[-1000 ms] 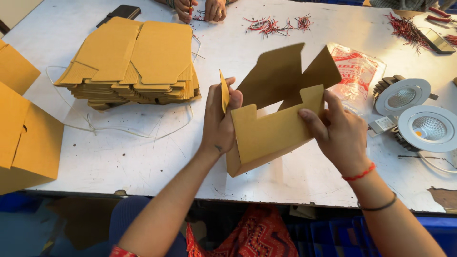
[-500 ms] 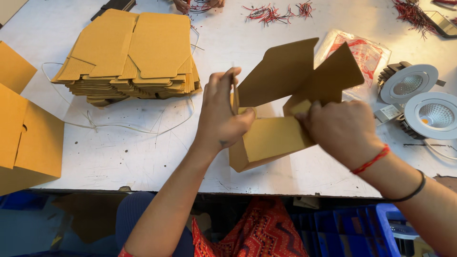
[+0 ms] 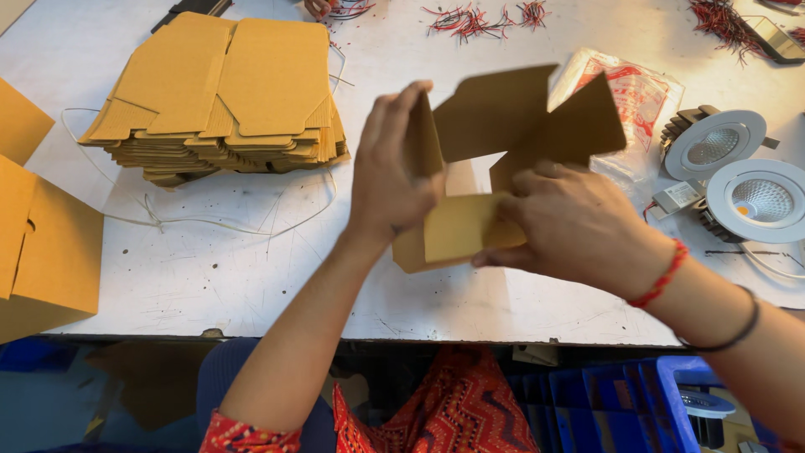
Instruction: The person assembles flat cardboard sheets into small boxes, then places a round LED light fixture and a power driver into a plastic bag and into the box. The person closes the box and stacks it with others, repeating the process for multiple units.
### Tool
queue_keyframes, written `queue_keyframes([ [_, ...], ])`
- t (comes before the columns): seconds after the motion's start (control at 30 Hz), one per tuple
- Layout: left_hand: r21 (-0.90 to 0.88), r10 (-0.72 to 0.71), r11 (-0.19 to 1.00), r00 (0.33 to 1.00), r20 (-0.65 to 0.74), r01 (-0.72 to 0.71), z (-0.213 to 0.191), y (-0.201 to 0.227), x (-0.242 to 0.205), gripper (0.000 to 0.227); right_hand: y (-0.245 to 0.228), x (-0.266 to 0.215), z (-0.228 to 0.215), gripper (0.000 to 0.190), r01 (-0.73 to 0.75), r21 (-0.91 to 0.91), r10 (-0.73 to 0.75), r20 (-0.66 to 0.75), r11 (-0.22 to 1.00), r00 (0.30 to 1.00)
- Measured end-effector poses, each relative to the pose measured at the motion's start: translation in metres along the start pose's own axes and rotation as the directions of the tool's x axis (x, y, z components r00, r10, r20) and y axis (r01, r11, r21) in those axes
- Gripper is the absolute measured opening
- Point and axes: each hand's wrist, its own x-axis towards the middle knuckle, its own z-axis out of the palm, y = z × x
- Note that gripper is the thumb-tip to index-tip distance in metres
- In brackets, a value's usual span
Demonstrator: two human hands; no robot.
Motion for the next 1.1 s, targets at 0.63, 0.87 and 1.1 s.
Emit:
queue_keyframes([
  [0.63,-0.025,0.21,0.977,0.935,0.286,-0.212,-0.009,0.042,0.004,0.059,-0.007,0.001,0.015,0.031,0.003,0.791,-0.202,0.153,0.612,0.967],
  [0.87,0.07,0.011,0.996,0.833,0.554,-0.06,0.007,0.024,-0.002,0.045,0.009,-0.036,0.01,0.023,0.205,0.724,-0.048,-0.232,0.658,0.972],
  [1.1,-0.007,-0.072,0.995,0.804,0.591,0.095,0.025,0.013,-0.015,0.029,0.108,-0.069,0.075,0.034,0.339,0.932,0.894,-0.041,-0.127,0.446],
])
